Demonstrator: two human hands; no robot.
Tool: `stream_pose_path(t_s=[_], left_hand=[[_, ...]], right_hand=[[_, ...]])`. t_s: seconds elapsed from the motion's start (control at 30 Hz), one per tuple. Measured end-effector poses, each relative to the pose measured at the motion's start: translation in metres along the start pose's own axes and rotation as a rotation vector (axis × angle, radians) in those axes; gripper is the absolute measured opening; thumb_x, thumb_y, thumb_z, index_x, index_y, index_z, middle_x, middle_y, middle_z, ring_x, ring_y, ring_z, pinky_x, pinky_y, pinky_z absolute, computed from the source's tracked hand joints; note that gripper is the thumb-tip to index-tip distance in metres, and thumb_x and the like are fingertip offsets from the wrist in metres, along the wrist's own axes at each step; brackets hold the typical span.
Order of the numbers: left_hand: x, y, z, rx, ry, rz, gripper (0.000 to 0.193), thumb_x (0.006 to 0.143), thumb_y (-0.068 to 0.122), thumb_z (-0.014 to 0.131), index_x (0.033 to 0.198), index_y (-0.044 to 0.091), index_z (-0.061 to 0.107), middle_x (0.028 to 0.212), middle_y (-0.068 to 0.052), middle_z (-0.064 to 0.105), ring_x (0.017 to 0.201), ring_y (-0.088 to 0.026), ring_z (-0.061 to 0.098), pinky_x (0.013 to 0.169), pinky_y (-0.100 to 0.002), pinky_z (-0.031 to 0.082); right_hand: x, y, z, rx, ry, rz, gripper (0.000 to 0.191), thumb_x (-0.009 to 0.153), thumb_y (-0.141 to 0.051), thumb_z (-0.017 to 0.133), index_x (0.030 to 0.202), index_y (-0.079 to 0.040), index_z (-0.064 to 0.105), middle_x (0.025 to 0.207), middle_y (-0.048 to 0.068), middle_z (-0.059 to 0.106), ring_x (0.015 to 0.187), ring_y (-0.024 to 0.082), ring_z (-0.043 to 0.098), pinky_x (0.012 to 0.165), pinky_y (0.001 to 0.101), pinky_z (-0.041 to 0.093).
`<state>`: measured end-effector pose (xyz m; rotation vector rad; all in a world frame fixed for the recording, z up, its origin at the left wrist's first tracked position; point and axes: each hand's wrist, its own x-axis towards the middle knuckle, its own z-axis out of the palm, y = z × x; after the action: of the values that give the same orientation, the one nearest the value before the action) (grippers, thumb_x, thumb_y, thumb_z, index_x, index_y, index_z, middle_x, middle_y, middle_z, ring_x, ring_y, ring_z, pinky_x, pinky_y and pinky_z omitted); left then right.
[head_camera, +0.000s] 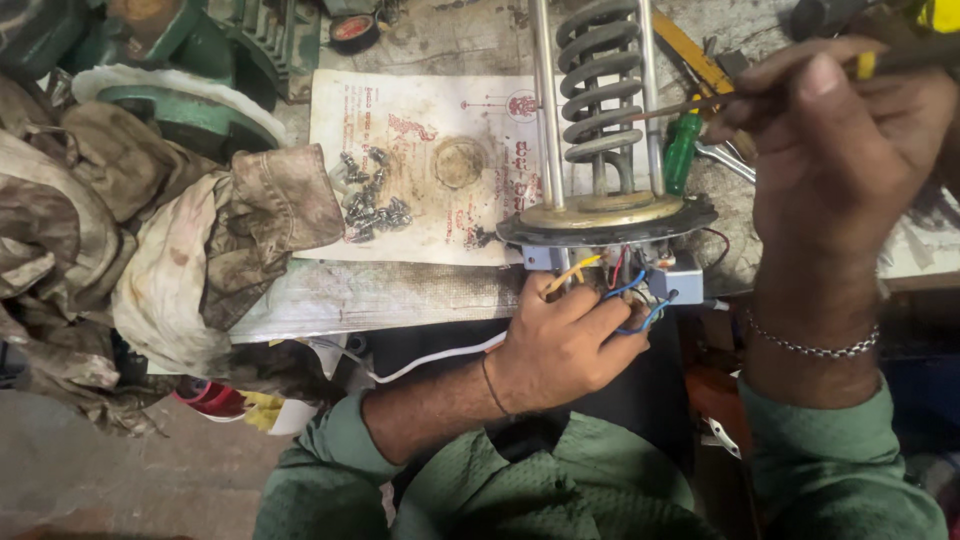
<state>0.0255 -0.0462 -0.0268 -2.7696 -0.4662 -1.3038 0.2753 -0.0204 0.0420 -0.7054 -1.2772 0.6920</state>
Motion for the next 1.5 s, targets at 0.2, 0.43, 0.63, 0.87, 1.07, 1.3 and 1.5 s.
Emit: stream_pose_path(t_s=[0.2,0.43,0.63,0.87,1.07,1.3,1.5], left_hand=[[0.001,0.001,-0.005,0.033,-0.048,0.004,0.009,0.096,0.017,0.074,0.091,0.022,0.068,0.095,0.006,0.055,0.085,-0.013,0.052,0.082,-0.042,0.036],[0.000,0.000,-0.003,0.022,-0.034,0.011,0.011,0.097,0.017,0.075,0.090,0.022,0.068,0.095,0.007,0.055,0.083,-0.014,0.050,0.080,-0.042,0.035],[0.003,-0.002,-0.007,0.023,-0.050,0.016,0.006,0.097,0.017,0.075,0.095,0.021,0.071,0.099,0.006,0.057,0.085,-0.013,0.051,0.084,-0.041,0.036],[0.006,0.013,-0.020,0.089,-0.064,-0.082,0.046,0.088,0.060,0.073,0.122,0.029,0.071,0.120,0.002,0.059,0.111,-0.020,0.054,0.096,-0.047,0.030],[0.000,-0.003,-0.035,0.068,0.322,0.018,0.084,0.088,0.072,0.078,0.143,0.016,0.050,0.134,-0.013,0.047,0.127,-0.028,0.047,0.115,-0.053,0.017],[0.022,-0.036,-0.028,-0.146,0.153,-0.192,0.089,0.085,0.049,0.095,0.144,0.002,0.047,0.139,-0.014,0.049,0.133,-0.035,0.049,0.121,-0.052,0.038],[0.018,-0.041,-0.022,-0.155,0.157,-0.186,0.079,0.087,0.040,0.095,0.141,0.006,0.049,0.137,-0.012,0.053,0.125,-0.031,0.053,0.105,-0.045,0.046]], right_hand=[[0.015,-0.004,0.005,-0.114,-0.203,-0.020,0.024,0.118,-0.012,0.058,0.111,0.012,0.061,0.103,0.025,0.069,0.083,0.026,0.068,0.081,0.0347,0.059],[0.009,-0.014,0.012,-0.151,-0.141,0.045,0.025,0.121,-0.010,0.056,0.111,0.012,0.059,0.104,0.026,0.067,0.088,0.029,0.070,0.085,0.0367,0.061],[0.011,-0.016,0.016,-0.130,-0.160,0.032,0.027,0.120,-0.016,0.058,0.111,0.009,0.060,0.104,0.023,0.069,0.090,0.027,0.073,0.087,0.0351,0.062],[0.001,-0.028,0.029,-0.236,-0.123,-0.019,0.018,0.120,-0.011,0.059,0.114,0.005,0.060,0.109,0.021,0.071,0.094,0.024,0.071,0.091,0.0339,0.062],[0.005,-0.041,0.036,-0.237,-0.153,0.027,0.015,0.115,-0.006,0.061,0.116,0.008,0.064,0.109,0.020,0.071,0.098,0.025,0.075,0.095,0.0348,0.065],[0.009,-0.039,0.038,-0.259,-0.192,-0.025,0.016,0.116,-0.008,0.060,0.117,0.007,0.065,0.107,0.019,0.071,0.096,0.024,0.075,0.092,0.0348,0.066],[0.001,-0.039,0.028,-0.250,-0.063,0.017,0.019,0.120,-0.012,0.061,0.114,0.006,0.062,0.107,0.020,0.071,0.096,0.024,0.073,0.093,0.0331,0.063]])
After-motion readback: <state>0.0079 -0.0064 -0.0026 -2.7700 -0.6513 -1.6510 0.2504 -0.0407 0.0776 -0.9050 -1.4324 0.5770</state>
